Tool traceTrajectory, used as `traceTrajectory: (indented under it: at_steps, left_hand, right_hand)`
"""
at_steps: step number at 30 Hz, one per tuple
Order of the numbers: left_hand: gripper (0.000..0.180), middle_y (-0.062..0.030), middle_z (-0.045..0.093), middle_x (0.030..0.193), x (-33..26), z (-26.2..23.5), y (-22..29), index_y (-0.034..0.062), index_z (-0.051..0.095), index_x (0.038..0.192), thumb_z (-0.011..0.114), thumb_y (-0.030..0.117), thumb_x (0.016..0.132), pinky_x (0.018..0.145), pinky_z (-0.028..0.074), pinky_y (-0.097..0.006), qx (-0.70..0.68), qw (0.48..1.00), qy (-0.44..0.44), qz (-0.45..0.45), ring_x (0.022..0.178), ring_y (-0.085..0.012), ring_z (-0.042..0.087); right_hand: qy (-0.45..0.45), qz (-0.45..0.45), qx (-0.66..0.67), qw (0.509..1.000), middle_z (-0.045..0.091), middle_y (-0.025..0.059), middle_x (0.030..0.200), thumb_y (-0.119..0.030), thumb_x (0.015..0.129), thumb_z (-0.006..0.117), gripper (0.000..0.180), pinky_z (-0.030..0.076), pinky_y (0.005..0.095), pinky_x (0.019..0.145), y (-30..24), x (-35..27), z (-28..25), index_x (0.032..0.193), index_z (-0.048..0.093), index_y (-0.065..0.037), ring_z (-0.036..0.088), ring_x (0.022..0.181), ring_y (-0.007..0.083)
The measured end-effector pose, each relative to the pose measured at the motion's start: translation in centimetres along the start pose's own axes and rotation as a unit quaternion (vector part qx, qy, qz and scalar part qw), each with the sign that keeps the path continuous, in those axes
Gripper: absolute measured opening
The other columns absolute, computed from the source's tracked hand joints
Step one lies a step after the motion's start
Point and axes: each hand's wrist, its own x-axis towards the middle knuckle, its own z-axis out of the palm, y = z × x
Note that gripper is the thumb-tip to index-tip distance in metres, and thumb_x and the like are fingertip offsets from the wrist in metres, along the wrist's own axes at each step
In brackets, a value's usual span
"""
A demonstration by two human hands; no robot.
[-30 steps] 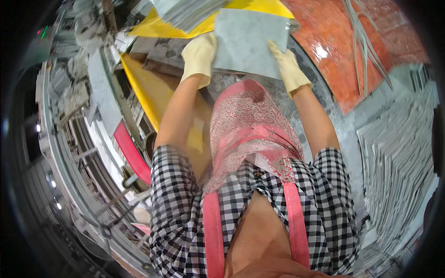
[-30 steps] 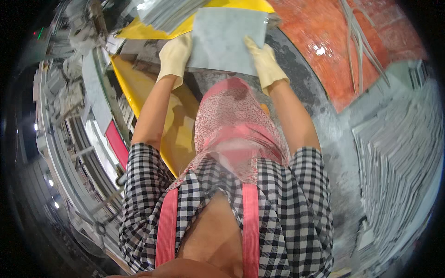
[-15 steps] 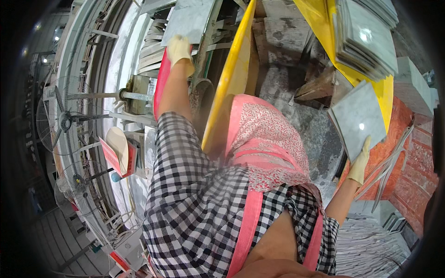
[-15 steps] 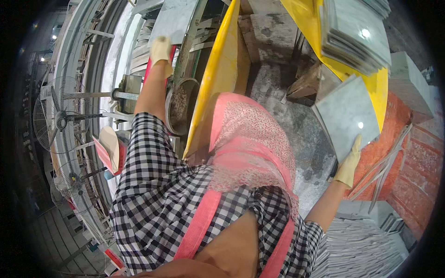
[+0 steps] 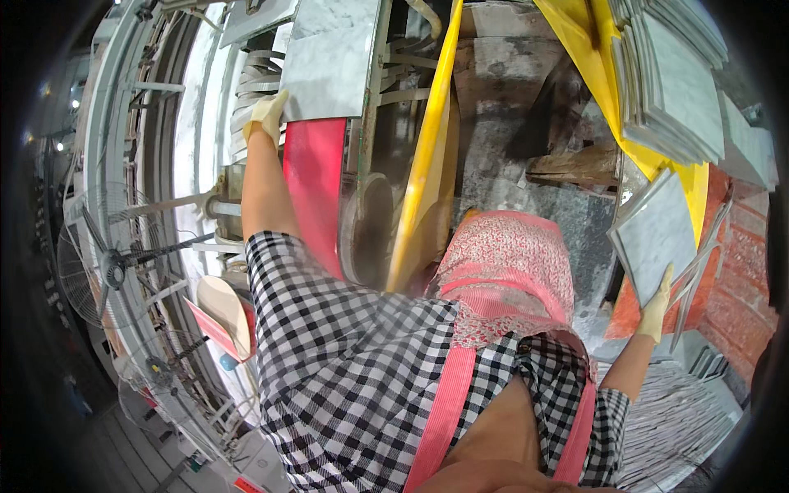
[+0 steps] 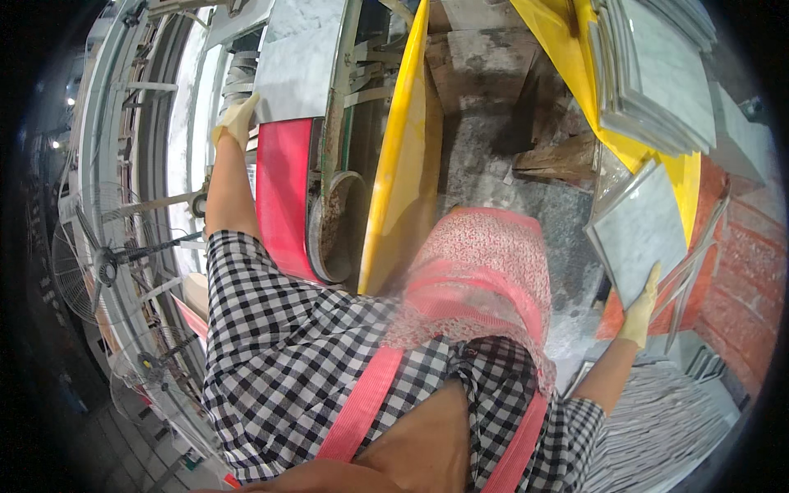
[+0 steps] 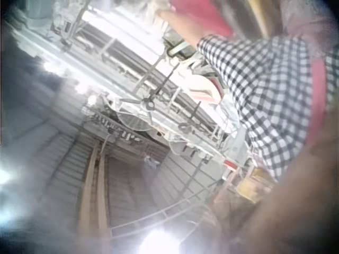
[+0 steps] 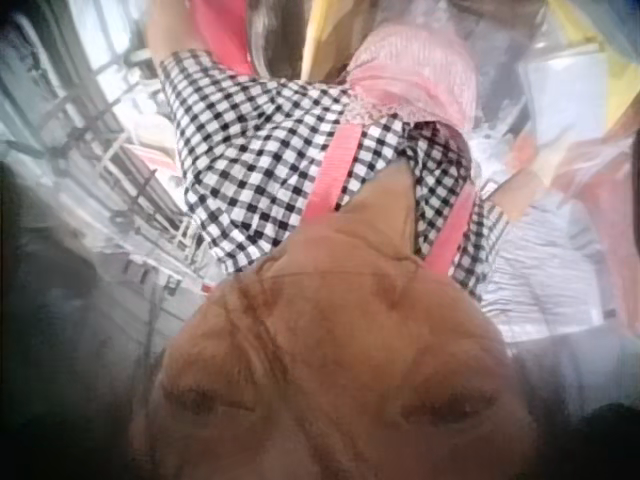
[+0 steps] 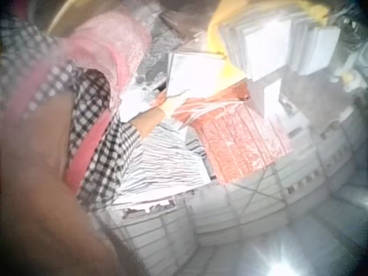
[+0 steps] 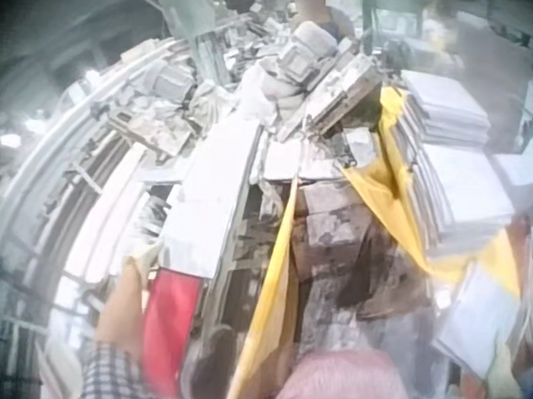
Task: The person repeatedly picks up rectangular tiles from a yellow tray and stacks them on a nearby surface. The person handles the tiles one at a time, aligning them before placing them on the growing stack.
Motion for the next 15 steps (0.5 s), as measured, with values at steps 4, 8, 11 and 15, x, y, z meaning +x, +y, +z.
traceTrajectory:
  at_steps: [4,8,11,15]
  left_hand:
    - [0.06,-0.0084,0.068,0.096,-3.9,-3.3,5.2,0.0003,0.069,0.115,0.075,0.051,0.084,0.073,0.05,-0.036,-0.099,0.993,0.07,0.0,0.078,-0.0193,0.062]
    - [0.061,-0.007,0.07,0.111,-6.1,-7.1,12.1,0.0027,0.067,0.123,0.077,0.048,0.083,0.081,0.052,-0.033,-0.014,0.996,-0.088,0.002,0.098,-0.0162,0.067]
    - [0.052,-0.0057,0.07,0.1,-8.2,-6.0,16.8,0.0034,0.069,0.115,0.071,0.045,0.084,0.076,0.052,-0.03,0.009,0.977,-0.203,0.065,0.087,-0.0142,0.067]
    - [0.037,-0.0056,0.064,0.081,-10.8,-2.3,20.4,0.0006,0.066,0.096,0.064,0.032,0.078,0.057,0.048,-0.032,0.17,0.978,-0.076,0.093,0.062,-0.0154,0.058]
  right_hand:
    - [-0.013,-0.001,0.016,1.0,0.057,0.0188,0.14,-0.056,0.097,0.059,0.081,0.05,0.0364,0.101,-0.3,0.1,-0.4,0.146,0.044,0.007,0.061,0.122,0.0275]
    - [-0.009,-0.009,0.014,1.0,0.054,0.0186,0.144,-0.055,0.098,0.058,0.08,0.046,0.0354,0.106,0.3,0.6,-0.1,0.148,0.043,0.007,0.057,0.127,0.0275]
    - [-0.034,-0.018,0.042,0.998,0.055,0.0183,0.142,-0.052,0.097,0.062,0.079,0.05,0.0355,0.103,0.4,0.6,0.7,0.147,0.044,0.007,0.06,0.124,0.0271]
    - [-0.027,0.025,0.098,0.995,0.056,0.0176,0.142,-0.049,0.097,0.064,0.077,0.048,0.0336,0.104,0.2,0.9,1.8,0.145,0.045,0.007,0.061,0.123,0.0247]
